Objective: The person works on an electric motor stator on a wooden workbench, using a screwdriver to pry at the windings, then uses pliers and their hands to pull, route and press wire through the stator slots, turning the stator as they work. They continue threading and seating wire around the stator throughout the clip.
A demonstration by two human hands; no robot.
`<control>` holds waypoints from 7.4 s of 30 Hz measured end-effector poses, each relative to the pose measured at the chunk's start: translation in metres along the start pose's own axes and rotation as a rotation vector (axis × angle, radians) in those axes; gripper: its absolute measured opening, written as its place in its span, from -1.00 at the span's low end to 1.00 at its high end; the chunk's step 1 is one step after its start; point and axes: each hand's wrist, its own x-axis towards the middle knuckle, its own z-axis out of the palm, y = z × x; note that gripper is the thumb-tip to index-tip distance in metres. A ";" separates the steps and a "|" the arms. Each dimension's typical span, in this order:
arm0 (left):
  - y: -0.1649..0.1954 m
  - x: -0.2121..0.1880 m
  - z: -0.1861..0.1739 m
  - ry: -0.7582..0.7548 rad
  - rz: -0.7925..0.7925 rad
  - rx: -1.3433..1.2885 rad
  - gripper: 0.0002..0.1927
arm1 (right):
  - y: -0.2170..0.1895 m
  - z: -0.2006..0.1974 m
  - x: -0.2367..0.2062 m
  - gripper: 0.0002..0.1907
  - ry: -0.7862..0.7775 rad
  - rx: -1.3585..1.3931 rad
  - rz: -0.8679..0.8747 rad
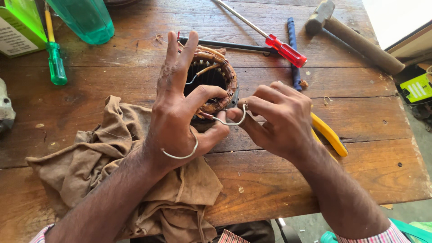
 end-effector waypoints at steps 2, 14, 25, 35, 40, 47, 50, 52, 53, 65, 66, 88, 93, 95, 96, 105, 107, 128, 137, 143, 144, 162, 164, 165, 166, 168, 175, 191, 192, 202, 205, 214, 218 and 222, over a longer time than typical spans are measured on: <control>0.000 0.000 -0.001 -0.016 0.008 -0.006 -0.71 | 0.001 -0.001 0.002 -0.74 -0.022 0.024 -0.007; 0.000 0.001 0.002 0.003 -0.004 0.026 -0.60 | -0.006 -0.006 -0.003 -0.68 -0.076 0.294 -0.244; 0.017 0.007 0.008 0.118 -0.001 0.049 -0.82 | -0.040 -0.003 -0.054 -0.65 -0.501 0.355 -0.518; -0.019 0.005 -0.003 0.294 -0.677 -0.167 -0.72 | -0.015 -0.005 -0.035 -0.59 0.007 0.291 -0.459; -0.069 0.014 -0.002 0.313 -0.915 -0.958 -0.63 | -0.015 -0.007 -0.034 -0.49 0.029 0.281 -0.422; -0.088 0.006 -0.005 0.342 -1.019 -1.068 -0.54 | -0.018 -0.008 -0.033 -0.48 0.011 0.288 -0.396; -0.074 0.007 -0.004 0.357 -0.824 -0.622 -0.41 | -0.017 -0.007 -0.033 -0.50 0.024 0.289 -0.402; -0.067 0.004 -0.013 0.292 -0.636 -0.233 -0.40 | -0.016 -0.007 -0.033 -0.51 0.034 0.290 -0.403; -0.067 0.002 -0.018 0.256 -0.538 -0.040 -0.39 | -0.016 -0.006 -0.032 -0.50 0.036 0.290 -0.400; -0.091 0.003 -0.015 -0.067 -0.791 0.212 -0.56 | -0.016 -0.007 -0.032 -0.47 0.072 0.267 -0.395; -0.090 0.005 -0.015 -0.095 -0.843 0.163 -0.60 | -0.016 -0.007 -0.032 -0.46 0.069 0.267 -0.395; 0.005 0.015 -0.027 0.468 0.349 0.496 -0.77 | -0.013 -0.008 -0.030 -0.48 0.125 0.205 -0.323; 0.036 0.021 -0.003 0.246 0.463 0.492 -0.78 | -0.003 -0.006 -0.028 -0.57 0.311 0.296 -0.088; 0.038 0.021 0.008 0.083 0.405 0.481 -0.79 | -0.002 -0.006 -0.029 -0.58 0.379 0.330 0.044; 0.037 0.021 0.012 0.019 0.362 0.480 -0.77 | -0.002 -0.006 -0.029 -0.58 0.390 0.352 0.113; 0.027 0.018 0.018 0.088 0.027 0.234 -0.76 | -0.011 0.003 -0.024 -0.61 0.291 0.363 0.104; 0.029 0.020 0.019 0.097 0.010 0.237 -0.77 | -0.011 0.004 -0.023 -0.62 0.275 0.341 0.061; 0.021 0.014 0.019 0.168 0.139 0.109 -0.85 | -0.001 0.005 -0.023 -0.56 0.156 0.282 0.108; 0.020 0.012 0.012 0.139 0.209 0.238 -0.83 | 0.007 0.008 -0.023 -0.26 0.039 0.293 0.064; 0.029 0.006 0.014 0.107 0.508 0.232 -0.79 | 0.005 0.008 -0.024 -0.43 0.074 0.320 -0.009; 0.031 0.005 0.013 0.114 0.560 0.241 -0.77 | 0.003 0.007 -0.025 -0.49 0.091 0.305 -0.026; 0.023 0.017 0.016 0.102 0.148 0.217 -0.80 | -0.013 0.010 -0.025 -0.90 0.344 0.656 0.312; 0.023 0.016 0.015 0.084 0.137 0.224 -0.77 | -0.015 0.008 -0.024 -0.91 0.305 0.541 0.171; 0.024 0.017 0.015 0.072 0.131 0.228 -0.76 | -0.017 0.007 -0.024 -0.90 0.280 0.537 0.170; 0.024 0.017 0.014 0.074 0.133 0.234 -0.76 | -0.019 0.007 -0.023 -0.89 0.254 0.534 0.170; 0.025 0.019 0.013 0.081 0.134 0.246 -0.77 | -0.020 0.008 -0.022 -0.89 0.255 0.522 0.172; 0.019 0.020 0.014 0.125 0.200 0.216 -0.84 | -0.019 0.007 -0.019 -0.82 0.283 0.535 0.215; 0.014 0.011 0.014 0.039 0.310 0.255 -0.78 | -0.007 0.012 -0.011 -0.76 0.237 0.518 0.402; 0.013 0.009 0.014 0.021 0.323 0.271 -0.78 | -0.003 0.010 -0.010 -0.75 0.220 0.554 0.457; 0.009 0.003 0.010 -0.056 0.299 0.310 -0.84 | 0.007 0.000 -0.014 -0.78 0.110 0.381 0.401; 0.011 0.004 0.011 -0.056 0.276 0.302 -0.84 | -0.001 0.002 -0.014 -0.83 0.083 0.362 0.336; 0.010 0.004 0.012 -0.052 0.269 0.286 -0.84 | -0.006 0.003 -0.012 -0.90 0.066 0.337 0.294; 0.008 0.004 0.012 -0.042 0.280 0.251 -0.84 | -0.006 0.005 -0.014 -0.90 0.059 0.350 0.297; 0.007 0.005 0.011 -0.022 0.286 0.211 -0.84 | -0.005 0.005 -0.011 -0.90 0.078 0.250 0.225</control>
